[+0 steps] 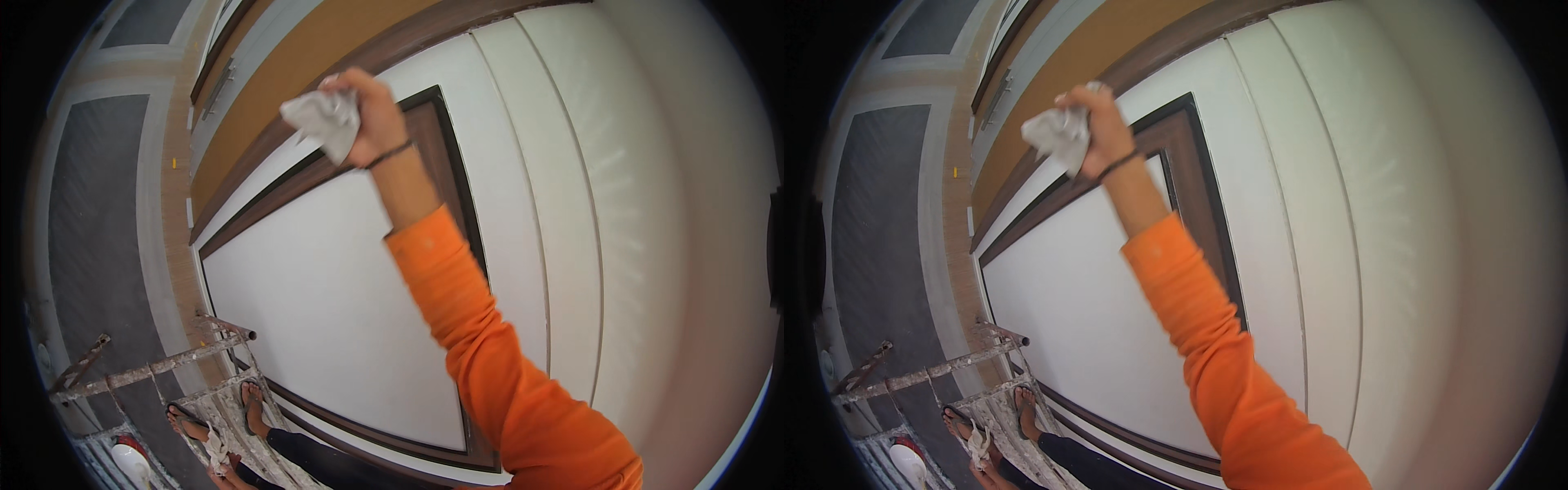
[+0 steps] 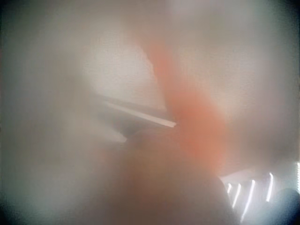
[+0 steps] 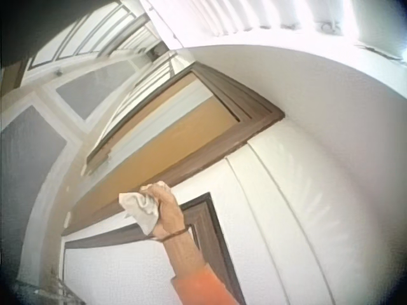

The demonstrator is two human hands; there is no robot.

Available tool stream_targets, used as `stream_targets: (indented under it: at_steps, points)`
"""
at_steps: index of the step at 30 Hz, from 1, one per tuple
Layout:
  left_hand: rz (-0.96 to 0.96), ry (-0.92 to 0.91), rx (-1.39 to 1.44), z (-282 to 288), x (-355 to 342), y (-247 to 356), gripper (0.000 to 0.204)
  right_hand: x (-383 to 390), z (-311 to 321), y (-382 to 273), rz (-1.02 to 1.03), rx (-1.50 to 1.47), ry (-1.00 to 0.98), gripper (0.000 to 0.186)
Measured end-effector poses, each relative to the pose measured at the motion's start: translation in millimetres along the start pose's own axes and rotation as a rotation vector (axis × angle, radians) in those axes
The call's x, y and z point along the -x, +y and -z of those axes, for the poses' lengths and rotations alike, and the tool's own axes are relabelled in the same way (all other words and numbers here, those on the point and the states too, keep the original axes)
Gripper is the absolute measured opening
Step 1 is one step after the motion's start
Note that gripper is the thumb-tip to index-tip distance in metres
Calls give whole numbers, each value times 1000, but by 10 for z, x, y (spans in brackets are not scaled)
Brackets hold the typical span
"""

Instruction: The person paints a white ceiling with a paintbrush, focusing on the edges and grooves of a decorative frame. They dip the brush into a small container held in the left hand and apply white paint to the ceiling surface. The person also uses a cloth to wipe the ceiling surface near the painted areas.

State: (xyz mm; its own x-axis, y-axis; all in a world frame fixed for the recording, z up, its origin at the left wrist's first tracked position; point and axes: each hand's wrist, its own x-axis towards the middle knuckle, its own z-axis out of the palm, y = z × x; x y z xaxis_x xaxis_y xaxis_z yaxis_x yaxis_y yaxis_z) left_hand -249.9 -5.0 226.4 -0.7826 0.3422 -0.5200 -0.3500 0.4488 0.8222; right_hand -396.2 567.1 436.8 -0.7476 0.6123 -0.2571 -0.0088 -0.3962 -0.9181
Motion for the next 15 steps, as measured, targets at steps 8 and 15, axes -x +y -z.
stream_targets:
  at_steps: [8, 15]
  points:
    - [188, 158, 41, 200, 252, -983, 52, -61, 190, -2578, 82, 1293, 206, 31]
    - [156, 158, 76, 285, 416, -1350, 53, -110, 90, -3319, 166, 2385, 306, 25]
